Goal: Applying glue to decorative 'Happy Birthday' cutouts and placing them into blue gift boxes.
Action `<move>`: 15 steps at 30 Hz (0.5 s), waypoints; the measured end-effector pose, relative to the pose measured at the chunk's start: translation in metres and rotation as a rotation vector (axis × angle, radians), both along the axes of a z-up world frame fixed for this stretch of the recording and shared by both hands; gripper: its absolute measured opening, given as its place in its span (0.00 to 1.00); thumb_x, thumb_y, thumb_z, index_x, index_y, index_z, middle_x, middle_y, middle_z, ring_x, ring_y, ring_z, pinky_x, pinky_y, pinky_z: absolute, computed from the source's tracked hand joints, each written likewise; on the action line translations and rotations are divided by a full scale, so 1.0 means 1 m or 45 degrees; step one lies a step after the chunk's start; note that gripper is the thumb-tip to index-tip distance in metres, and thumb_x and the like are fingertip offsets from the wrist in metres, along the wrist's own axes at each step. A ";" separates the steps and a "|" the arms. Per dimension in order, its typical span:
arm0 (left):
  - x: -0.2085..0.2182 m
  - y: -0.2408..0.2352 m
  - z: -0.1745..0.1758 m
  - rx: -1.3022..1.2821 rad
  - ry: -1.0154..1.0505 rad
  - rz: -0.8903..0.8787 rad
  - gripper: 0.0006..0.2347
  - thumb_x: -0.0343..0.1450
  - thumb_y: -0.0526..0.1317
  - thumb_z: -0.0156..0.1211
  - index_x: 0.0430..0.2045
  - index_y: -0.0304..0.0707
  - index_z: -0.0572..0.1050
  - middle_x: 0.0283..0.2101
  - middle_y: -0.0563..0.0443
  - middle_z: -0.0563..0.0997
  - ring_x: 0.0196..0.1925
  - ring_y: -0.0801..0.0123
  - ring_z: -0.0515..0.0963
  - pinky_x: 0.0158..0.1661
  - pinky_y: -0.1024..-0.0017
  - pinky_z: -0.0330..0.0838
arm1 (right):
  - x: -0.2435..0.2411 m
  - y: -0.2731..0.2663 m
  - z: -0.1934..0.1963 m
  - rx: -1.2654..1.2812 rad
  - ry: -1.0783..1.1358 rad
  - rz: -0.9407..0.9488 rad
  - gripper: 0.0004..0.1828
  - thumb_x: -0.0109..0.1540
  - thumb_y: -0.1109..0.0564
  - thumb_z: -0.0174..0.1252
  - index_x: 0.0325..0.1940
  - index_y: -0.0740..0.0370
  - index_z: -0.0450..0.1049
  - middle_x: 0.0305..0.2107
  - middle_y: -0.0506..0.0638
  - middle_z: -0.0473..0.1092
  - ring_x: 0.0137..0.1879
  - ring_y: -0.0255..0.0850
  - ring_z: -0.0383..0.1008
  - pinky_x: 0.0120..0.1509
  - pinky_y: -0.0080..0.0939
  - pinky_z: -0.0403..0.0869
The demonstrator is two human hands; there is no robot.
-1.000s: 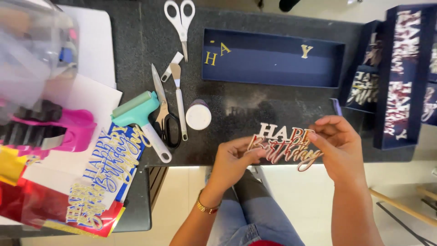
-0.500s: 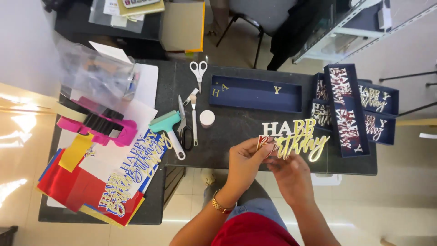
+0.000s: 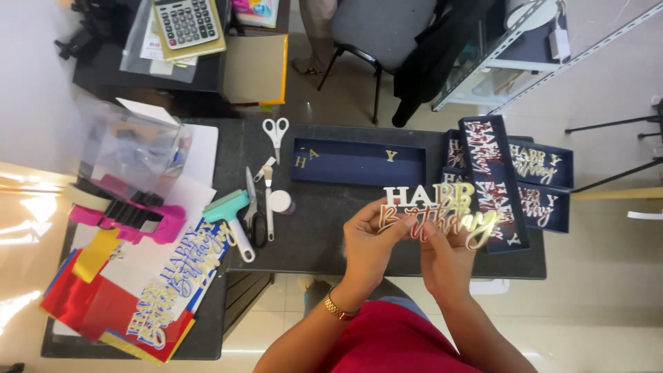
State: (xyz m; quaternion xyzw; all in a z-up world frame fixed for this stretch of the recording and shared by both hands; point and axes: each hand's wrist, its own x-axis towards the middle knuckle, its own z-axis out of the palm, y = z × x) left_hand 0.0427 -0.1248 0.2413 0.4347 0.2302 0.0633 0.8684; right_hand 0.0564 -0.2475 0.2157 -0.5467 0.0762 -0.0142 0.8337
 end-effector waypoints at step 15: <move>0.023 -0.006 0.020 0.086 -0.086 0.029 0.23 0.62 0.30 0.75 0.52 0.23 0.77 0.31 0.36 0.87 0.34 0.68 0.86 0.38 0.73 0.83 | 0.018 -0.004 -0.006 0.138 -0.064 -0.016 0.06 0.60 0.73 0.62 0.35 0.67 0.76 0.32 0.58 0.76 0.35 0.48 0.79 0.40 0.44 0.80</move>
